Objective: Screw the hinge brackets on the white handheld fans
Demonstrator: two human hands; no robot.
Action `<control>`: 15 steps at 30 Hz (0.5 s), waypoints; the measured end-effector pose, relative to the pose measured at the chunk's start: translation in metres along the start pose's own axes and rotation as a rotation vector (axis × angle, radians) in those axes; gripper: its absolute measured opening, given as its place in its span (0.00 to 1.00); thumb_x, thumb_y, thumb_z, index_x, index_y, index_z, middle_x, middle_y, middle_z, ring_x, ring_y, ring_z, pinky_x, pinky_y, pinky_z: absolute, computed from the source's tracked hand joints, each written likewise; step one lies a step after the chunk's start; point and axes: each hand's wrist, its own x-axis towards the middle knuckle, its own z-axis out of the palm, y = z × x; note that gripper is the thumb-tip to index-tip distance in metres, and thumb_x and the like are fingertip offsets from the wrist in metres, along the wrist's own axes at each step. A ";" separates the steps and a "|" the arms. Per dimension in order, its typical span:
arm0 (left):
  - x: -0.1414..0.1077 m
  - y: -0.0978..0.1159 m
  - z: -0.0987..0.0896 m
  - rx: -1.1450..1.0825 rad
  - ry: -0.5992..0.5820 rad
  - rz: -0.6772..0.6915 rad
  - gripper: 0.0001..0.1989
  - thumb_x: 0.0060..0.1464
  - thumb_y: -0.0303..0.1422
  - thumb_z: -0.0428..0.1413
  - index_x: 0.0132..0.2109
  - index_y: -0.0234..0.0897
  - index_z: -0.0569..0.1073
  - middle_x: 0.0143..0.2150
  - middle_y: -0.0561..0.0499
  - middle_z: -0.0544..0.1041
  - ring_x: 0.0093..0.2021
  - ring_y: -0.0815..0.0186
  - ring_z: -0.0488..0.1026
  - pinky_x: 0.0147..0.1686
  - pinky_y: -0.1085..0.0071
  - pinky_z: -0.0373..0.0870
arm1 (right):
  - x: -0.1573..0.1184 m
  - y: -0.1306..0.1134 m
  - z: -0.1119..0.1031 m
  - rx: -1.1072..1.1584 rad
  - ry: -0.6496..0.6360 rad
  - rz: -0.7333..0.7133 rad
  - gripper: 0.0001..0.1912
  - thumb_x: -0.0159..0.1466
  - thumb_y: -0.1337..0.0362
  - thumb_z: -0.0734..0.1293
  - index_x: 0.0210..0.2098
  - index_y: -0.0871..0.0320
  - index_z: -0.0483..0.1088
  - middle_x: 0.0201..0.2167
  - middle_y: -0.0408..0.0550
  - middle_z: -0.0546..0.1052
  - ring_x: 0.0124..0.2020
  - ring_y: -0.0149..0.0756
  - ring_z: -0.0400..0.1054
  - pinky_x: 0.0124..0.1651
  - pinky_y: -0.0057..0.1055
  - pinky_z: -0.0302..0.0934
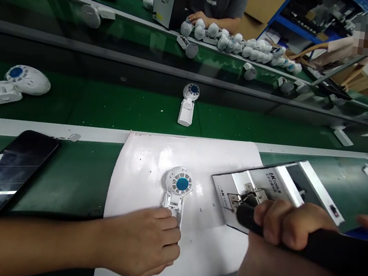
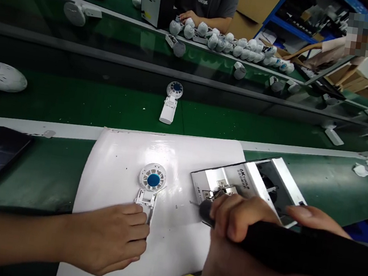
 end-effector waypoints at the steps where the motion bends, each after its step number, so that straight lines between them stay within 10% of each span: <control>1: 0.000 0.000 0.000 0.004 0.001 0.002 0.09 0.73 0.35 0.60 0.41 0.37 0.74 0.40 0.50 0.75 0.41 0.60 0.70 0.46 0.61 0.67 | -0.006 -0.001 0.006 0.026 -0.008 -0.041 0.32 0.67 0.27 0.63 0.56 0.40 0.72 0.20 0.33 0.63 0.17 0.32 0.56 0.24 0.37 0.61; 8: 0.000 -0.002 0.005 0.035 0.034 0.021 0.11 0.75 0.35 0.57 0.41 0.37 0.76 0.40 0.48 0.77 0.43 0.58 0.72 0.51 0.62 0.68 | -0.025 0.005 0.047 0.252 -0.244 0.021 0.25 0.67 0.35 0.73 0.53 0.43 0.77 0.23 0.36 0.75 0.18 0.36 0.63 0.23 0.38 0.64; 15: 0.000 -0.002 0.007 0.021 0.066 0.027 0.11 0.75 0.35 0.56 0.41 0.37 0.75 0.39 0.48 0.76 0.41 0.59 0.71 0.49 0.61 0.69 | -0.023 0.019 0.060 0.268 -0.130 0.006 0.27 0.66 0.33 0.73 0.49 0.47 0.74 0.20 0.32 0.72 0.15 0.31 0.58 0.21 0.33 0.62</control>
